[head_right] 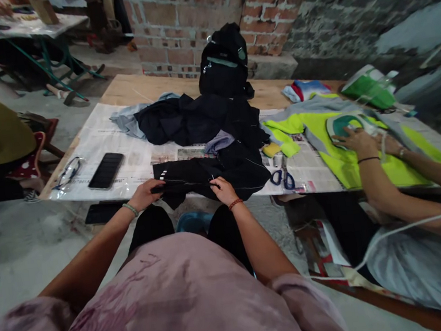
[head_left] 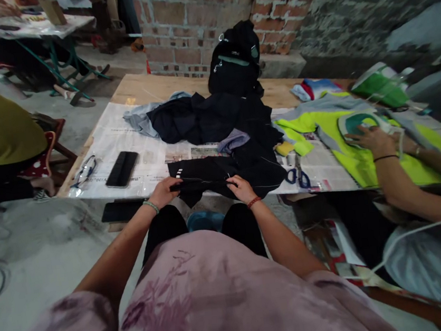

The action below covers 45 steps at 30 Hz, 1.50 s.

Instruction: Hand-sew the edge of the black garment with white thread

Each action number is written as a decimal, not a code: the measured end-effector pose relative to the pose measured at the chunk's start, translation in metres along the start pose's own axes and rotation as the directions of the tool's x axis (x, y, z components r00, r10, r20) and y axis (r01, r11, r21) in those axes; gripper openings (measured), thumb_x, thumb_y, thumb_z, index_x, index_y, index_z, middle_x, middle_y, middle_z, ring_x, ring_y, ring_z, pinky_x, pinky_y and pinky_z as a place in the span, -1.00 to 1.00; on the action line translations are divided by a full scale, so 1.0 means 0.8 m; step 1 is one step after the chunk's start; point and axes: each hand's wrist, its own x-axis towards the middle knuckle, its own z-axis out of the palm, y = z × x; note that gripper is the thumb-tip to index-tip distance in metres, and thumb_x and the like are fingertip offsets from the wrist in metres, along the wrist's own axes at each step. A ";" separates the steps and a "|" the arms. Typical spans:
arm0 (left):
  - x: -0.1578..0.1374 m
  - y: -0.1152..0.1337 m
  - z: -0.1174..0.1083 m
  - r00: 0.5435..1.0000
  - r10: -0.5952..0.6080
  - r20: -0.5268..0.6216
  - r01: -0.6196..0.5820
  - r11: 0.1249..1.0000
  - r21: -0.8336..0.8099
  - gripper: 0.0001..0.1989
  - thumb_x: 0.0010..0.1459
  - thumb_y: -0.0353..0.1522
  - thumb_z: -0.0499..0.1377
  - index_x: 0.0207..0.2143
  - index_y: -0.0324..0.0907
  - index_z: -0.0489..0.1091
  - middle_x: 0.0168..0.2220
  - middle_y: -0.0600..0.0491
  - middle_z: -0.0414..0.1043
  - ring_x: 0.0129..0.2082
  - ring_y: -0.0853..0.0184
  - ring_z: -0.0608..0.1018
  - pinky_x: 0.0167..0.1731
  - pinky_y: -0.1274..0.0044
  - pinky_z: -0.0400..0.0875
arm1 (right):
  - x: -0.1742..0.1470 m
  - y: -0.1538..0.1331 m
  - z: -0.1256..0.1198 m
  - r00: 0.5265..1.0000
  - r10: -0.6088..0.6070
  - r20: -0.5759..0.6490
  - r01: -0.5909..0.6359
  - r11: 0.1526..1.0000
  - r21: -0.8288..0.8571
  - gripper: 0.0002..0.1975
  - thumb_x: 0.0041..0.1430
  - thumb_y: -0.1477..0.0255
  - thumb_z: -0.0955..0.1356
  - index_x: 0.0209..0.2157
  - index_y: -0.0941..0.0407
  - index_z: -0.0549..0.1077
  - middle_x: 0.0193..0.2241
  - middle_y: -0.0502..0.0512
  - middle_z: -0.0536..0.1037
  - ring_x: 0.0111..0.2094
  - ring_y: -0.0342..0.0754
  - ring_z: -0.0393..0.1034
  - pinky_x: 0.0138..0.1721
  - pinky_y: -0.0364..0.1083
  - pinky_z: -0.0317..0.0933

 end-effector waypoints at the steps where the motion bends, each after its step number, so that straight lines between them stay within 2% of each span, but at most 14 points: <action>1: -0.001 0.004 0.000 1.000 0.022 -0.007 -0.022 0.999 0.033 -0.59 -0.11 -0.42 0.14 -0.12 -0.18 0.37 -0.17 -0.01 0.37 -0.17 0.29 0.44 -0.11 0.45 0.34 | 0.000 0.001 0.001 1.000 0.001 -0.007 -0.001 1.000 0.003 -0.80 0.01 0.39 0.26 -0.34 0.13 0.45 -0.33 0.09 0.43 -0.27 -0.07 0.34 -0.17 -0.07 0.20; 5: -0.003 0.030 0.005 0.997 0.070 -0.032 -0.058 0.958 0.280 -0.49 -0.10 -0.33 0.21 -0.02 -0.13 0.29 0.00 -0.05 0.27 -0.02 0.16 0.33 -0.01 0.32 0.21 | 0.000 0.002 0.002 1.000 -0.006 -0.029 0.006 1.000 0.002 -0.80 0.00 0.38 0.26 -0.35 0.12 0.45 -0.35 0.08 0.43 -0.29 -0.08 0.35 -0.20 -0.08 0.21; 8: -0.002 0.053 0.015 0.999 0.046 -0.025 -0.031 0.904 0.427 -0.55 -0.05 -0.30 0.19 -0.03 -0.09 0.31 0.04 -0.05 0.25 0.00 0.09 0.29 -0.02 0.22 0.14 | 0.000 0.003 0.002 0.999 -0.017 -0.033 0.016 1.000 -0.006 -0.80 -0.01 0.38 0.26 -0.36 0.12 0.46 -0.36 0.08 0.44 -0.30 -0.08 0.35 -0.21 -0.08 0.22; 10: 0.000 0.062 0.021 0.999 0.028 -0.041 -0.005 0.885 0.466 -0.60 -0.02 -0.30 0.18 -0.07 -0.07 0.33 0.03 -0.05 0.27 0.00 0.07 0.29 -0.03 0.20 0.11 | 0.000 0.003 0.001 0.999 -0.020 -0.032 0.020 1.000 -0.009 -0.81 -0.01 0.38 0.26 -0.36 0.11 0.46 -0.36 0.07 0.44 -0.30 -0.08 0.35 -0.21 -0.08 0.22; 14: 0.004 0.052 0.021 0.998 0.006 -0.062 0.018 0.922 0.387 -0.67 0.00 -0.31 0.16 -0.12 -0.09 0.36 -0.05 -0.02 0.33 -0.07 0.14 0.37 -0.04 0.25 0.15 | 0.001 0.006 0.002 0.999 -0.016 -0.031 0.016 1.000 -0.004 -0.81 -0.01 0.38 0.26 -0.35 0.10 0.46 -0.34 0.07 0.44 -0.29 -0.08 0.35 -0.19 -0.08 0.22; 18: 0.001 0.025 0.004 0.991 0.006 -0.137 0.017 0.985 0.172 -0.51 -0.05 -0.34 0.18 0.00 -0.11 0.26 -0.05 -0.01 0.30 -0.08 0.25 0.39 -0.08 0.40 0.28 | 0.001 0.008 0.003 0.999 -0.009 -0.032 0.009 1.000 0.004 -0.80 -0.01 0.36 0.27 -0.35 0.10 0.46 -0.34 0.07 0.44 -0.29 -0.07 0.35 -0.20 -0.07 0.22; 20: -0.004 0.020 -0.005 0.985 0.056 -0.166 -0.033 0.990 0.139 -0.50 -0.04 -0.34 0.16 0.02 -0.12 0.25 -0.03 -0.02 0.27 -0.05 0.27 0.37 -0.07 0.41 0.28 | 0.001 0.009 0.003 0.999 -0.006 -0.034 0.006 1.000 0.010 -0.80 -0.01 0.36 0.27 -0.35 0.11 0.47 -0.35 0.07 0.44 -0.30 -0.07 0.36 -0.21 -0.07 0.22; 22: -0.009 0.024 -0.009 0.980 0.117 -0.164 -0.080 0.973 0.217 -0.55 -0.03 -0.35 0.15 -0.02 -0.10 0.29 0.01 -0.03 0.25 0.00 0.23 0.33 -0.03 0.36 0.23 | 0.000 0.009 0.003 0.999 -0.008 -0.039 0.008 1.000 0.016 -0.80 -0.01 0.35 0.27 -0.35 0.10 0.47 -0.36 0.07 0.44 -0.30 -0.07 0.35 -0.22 -0.07 0.22; 27: -0.015 0.052 0.002 0.975 0.220 -0.033 -0.174 0.847 0.502 -0.62 -0.01 -0.45 0.13 -0.10 0.01 0.36 0.11 -0.01 0.18 0.01 0.11 0.30 0.01 0.17 0.02 | 0.001 0.006 0.002 0.999 -0.008 -0.040 0.009 1.000 0.020 -0.80 -0.01 0.36 0.27 -0.36 0.11 0.47 -0.36 0.08 0.44 -0.31 -0.07 0.35 -0.23 -0.07 0.22; 33: -0.004 0.069 0.021 0.928 0.357 0.111 -0.355 0.749 0.559 -0.64 0.10 -0.47 0.00 -0.09 0.04 0.36 0.11 0.02 0.20 -0.02 0.17 0.32 0.04 0.17 -0.06 | 0.001 0.001 0.002 0.999 0.005 -0.051 -0.004 1.000 0.025 -0.81 -0.03 0.36 0.27 -0.39 0.11 0.47 -0.38 0.07 0.43 -0.31 -0.06 0.35 -0.21 -0.06 0.22; 35: 0.000 0.069 0.024 0.926 0.354 0.129 -0.364 0.754 0.547 -0.69 0.12 -0.44 0.00 -0.12 0.01 0.38 0.09 0.02 0.23 -0.03 0.17 0.32 0.04 0.18 -0.05 | 0.001 0.000 0.002 0.998 0.011 -0.056 -0.010 1.000 0.029 -0.81 -0.03 0.36 0.27 -0.39 0.11 0.47 -0.38 0.07 0.43 -0.31 -0.06 0.35 -0.22 -0.06 0.22; 40: 0.008 0.062 0.023 0.951 0.299 0.071 -0.293 0.810 0.508 -0.76 0.16 -0.26 0.00 -0.24 -0.06 0.44 -0.08 0.05 0.41 -0.09 0.20 0.37 0.03 0.21 -0.05 | 0.000 0.001 0.003 0.998 0.020 -0.061 -0.018 0.999 0.039 -0.81 -0.04 0.36 0.28 -0.39 0.10 0.47 -0.39 0.06 0.44 -0.32 -0.07 0.35 -0.24 -0.08 0.22; 45: 0.018 0.060 0.019 0.962 0.270 0.035 -0.255 0.850 0.460 -0.78 0.14 -0.28 0.04 -0.34 -0.08 0.47 -0.21 0.06 0.48 -0.15 0.24 0.40 -0.01 0.24 -0.01 | 0.001 0.002 0.003 0.998 0.017 -0.065 -0.015 0.999 0.038 -0.82 -0.04 0.35 0.28 -0.40 0.10 0.47 -0.39 0.05 0.44 -0.34 -0.09 0.34 -0.27 -0.10 0.21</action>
